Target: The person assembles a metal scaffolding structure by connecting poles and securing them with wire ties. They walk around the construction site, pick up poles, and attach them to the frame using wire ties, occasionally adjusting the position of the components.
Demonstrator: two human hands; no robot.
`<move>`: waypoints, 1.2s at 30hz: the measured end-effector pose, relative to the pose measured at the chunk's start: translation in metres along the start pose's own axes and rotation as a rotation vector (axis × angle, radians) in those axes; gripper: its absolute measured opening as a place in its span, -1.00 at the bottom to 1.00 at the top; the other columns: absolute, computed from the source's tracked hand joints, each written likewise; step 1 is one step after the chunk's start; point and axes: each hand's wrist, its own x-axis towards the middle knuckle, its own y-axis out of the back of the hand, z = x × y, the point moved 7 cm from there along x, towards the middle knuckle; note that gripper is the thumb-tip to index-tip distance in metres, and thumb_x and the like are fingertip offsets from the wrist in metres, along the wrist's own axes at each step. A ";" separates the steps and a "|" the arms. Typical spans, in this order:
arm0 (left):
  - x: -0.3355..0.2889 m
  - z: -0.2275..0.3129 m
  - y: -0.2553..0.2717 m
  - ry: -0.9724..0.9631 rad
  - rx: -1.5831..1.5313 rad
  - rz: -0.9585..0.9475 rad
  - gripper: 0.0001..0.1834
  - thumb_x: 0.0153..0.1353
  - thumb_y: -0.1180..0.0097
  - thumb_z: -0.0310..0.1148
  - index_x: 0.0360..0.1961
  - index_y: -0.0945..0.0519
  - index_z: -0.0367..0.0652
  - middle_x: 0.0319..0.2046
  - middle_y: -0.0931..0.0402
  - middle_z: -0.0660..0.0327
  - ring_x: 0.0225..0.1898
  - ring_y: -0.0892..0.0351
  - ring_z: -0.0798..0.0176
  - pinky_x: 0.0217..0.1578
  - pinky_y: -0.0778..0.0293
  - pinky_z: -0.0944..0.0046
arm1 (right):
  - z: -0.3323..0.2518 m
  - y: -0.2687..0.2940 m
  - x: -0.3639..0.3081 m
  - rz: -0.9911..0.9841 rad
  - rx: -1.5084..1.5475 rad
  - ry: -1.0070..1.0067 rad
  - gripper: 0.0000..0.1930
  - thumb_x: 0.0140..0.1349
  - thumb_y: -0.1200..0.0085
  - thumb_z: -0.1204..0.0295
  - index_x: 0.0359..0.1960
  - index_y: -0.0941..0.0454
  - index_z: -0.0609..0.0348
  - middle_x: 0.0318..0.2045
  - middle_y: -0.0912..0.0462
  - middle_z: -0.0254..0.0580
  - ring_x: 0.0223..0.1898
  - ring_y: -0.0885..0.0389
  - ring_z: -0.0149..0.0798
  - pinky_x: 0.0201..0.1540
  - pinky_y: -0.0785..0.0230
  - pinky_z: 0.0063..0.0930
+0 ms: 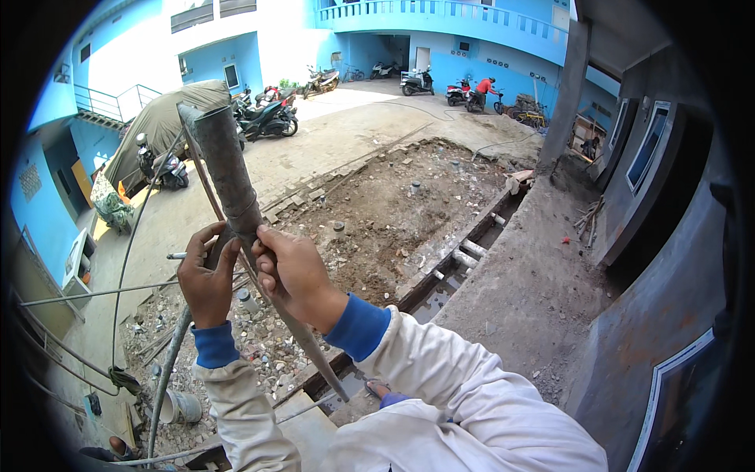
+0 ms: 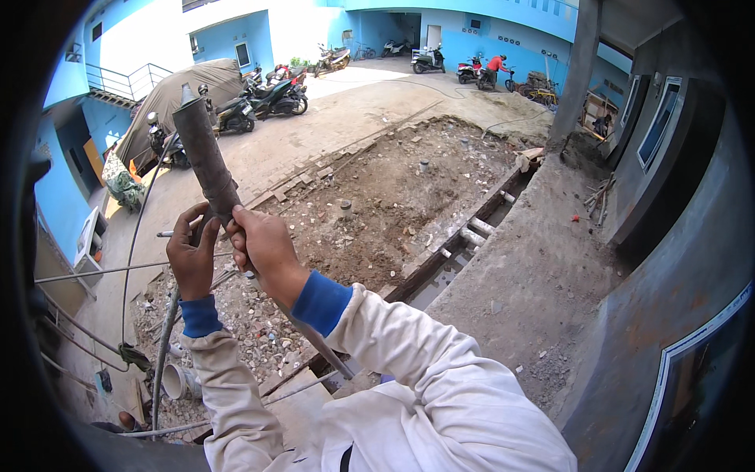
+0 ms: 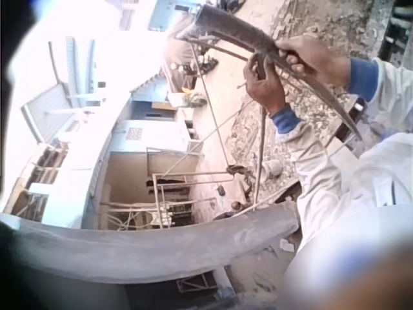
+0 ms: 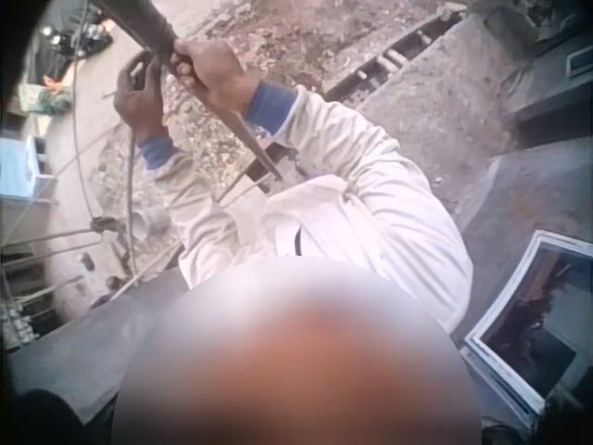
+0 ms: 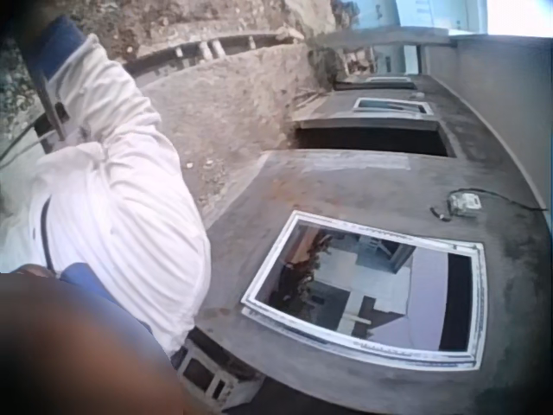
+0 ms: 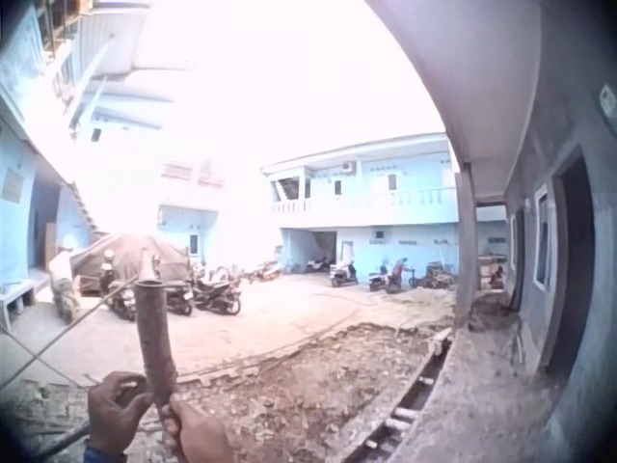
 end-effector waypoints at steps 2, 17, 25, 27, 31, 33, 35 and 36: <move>-0.001 0.000 0.001 0.007 0.014 0.001 -0.63 0.26 -0.35 -0.36 0.03 -0.60 -0.29 -0.22 -0.71 0.09 -0.19 -0.68 0.34 -0.17 -0.56 0.36 | 0.001 0.000 -0.004 -0.035 0.079 -0.112 -0.66 0.51 0.07 0.19 -0.38 -0.46 0.15 -0.69 -0.39 -0.37 -0.65 -0.50 -0.33 -0.60 -0.32 -0.42; -0.002 -0.003 0.000 -0.011 -0.037 -0.029 -0.63 0.32 -0.28 -0.39 0.09 -0.56 -0.31 -0.18 -0.70 0.07 -0.15 -0.64 0.38 -0.14 -0.52 0.41 | -0.049 0.006 0.003 -0.006 -0.758 0.717 -0.78 0.35 -0.05 0.36 -0.44 -0.54 0.20 -0.63 -0.59 -0.05 -0.62 -0.62 -0.05 -0.57 -0.45 -0.16; -0.001 -0.016 0.014 0.032 -0.007 0.011 -0.66 0.40 -0.17 -0.41 0.12 -0.53 -0.37 -0.06 -0.66 0.07 -0.03 -0.63 0.33 -0.02 -0.51 0.37 | 0.011 -0.017 -0.008 0.103 0.326 0.091 -0.51 0.51 0.03 0.15 -0.53 -0.58 0.25 -0.79 -0.42 -0.34 -0.73 -0.41 -0.50 -0.65 -0.22 -0.45; -0.006 -0.020 0.025 0.021 0.077 0.050 -0.65 0.45 -0.12 -0.34 0.11 -0.54 -0.38 -0.07 -0.65 0.08 -0.03 -0.63 0.33 0.01 -0.51 0.36 | 0.020 -0.021 -0.022 0.013 0.300 0.193 -0.48 0.50 0.04 0.08 -0.50 -0.60 0.25 -0.74 -0.49 -0.23 -0.68 -0.46 -0.44 -0.58 -0.30 -0.39; -0.010 -0.032 0.045 0.049 -0.042 0.186 -0.61 0.48 -0.06 -0.24 0.10 -0.55 -0.39 -0.01 -0.62 0.08 0.00 -0.62 0.31 0.03 -0.56 0.36 | 0.076 -0.041 -0.055 -0.354 0.251 0.151 -0.52 0.49 0.05 0.09 -0.43 -0.61 0.26 -0.61 -0.59 0.04 -0.55 -0.60 0.00 -0.42 -0.38 -0.16; -0.016 -0.033 0.060 0.038 0.015 0.369 -0.50 0.48 -0.03 -0.15 0.15 -0.49 -0.45 0.03 -0.61 0.00 0.04 -0.63 0.17 0.07 -0.57 0.25 | 0.121 -0.036 -0.075 -0.625 0.187 0.131 -0.53 0.47 0.04 0.06 -0.38 -0.62 0.24 -0.54 -0.62 0.12 -0.46 -0.63 0.16 -0.34 -0.43 -0.05; -0.028 -0.033 0.075 -0.001 0.067 0.575 -0.43 0.50 0.03 -0.10 0.19 -0.45 -0.49 0.06 -0.58 -0.07 0.07 -0.62 0.05 0.13 -0.55 0.14 | 0.184 -0.019 -0.095 -0.923 -0.099 0.092 -0.55 0.43 0.00 0.04 -0.33 -0.63 0.23 -0.47 -0.66 0.14 -0.37 -0.64 0.23 -0.24 -0.46 0.05; -0.038 -0.032 0.084 -0.021 0.143 0.701 -0.41 0.51 0.06 -0.09 0.21 -0.42 -0.51 0.09 -0.56 -0.11 0.09 -0.60 -0.01 0.16 -0.54 0.09 | 0.220 0.001 -0.099 -1.008 -0.172 0.048 -0.56 0.41 -0.01 0.04 -0.30 -0.64 0.22 -0.45 -0.67 0.14 -0.35 -0.65 0.24 -0.20 -0.46 0.07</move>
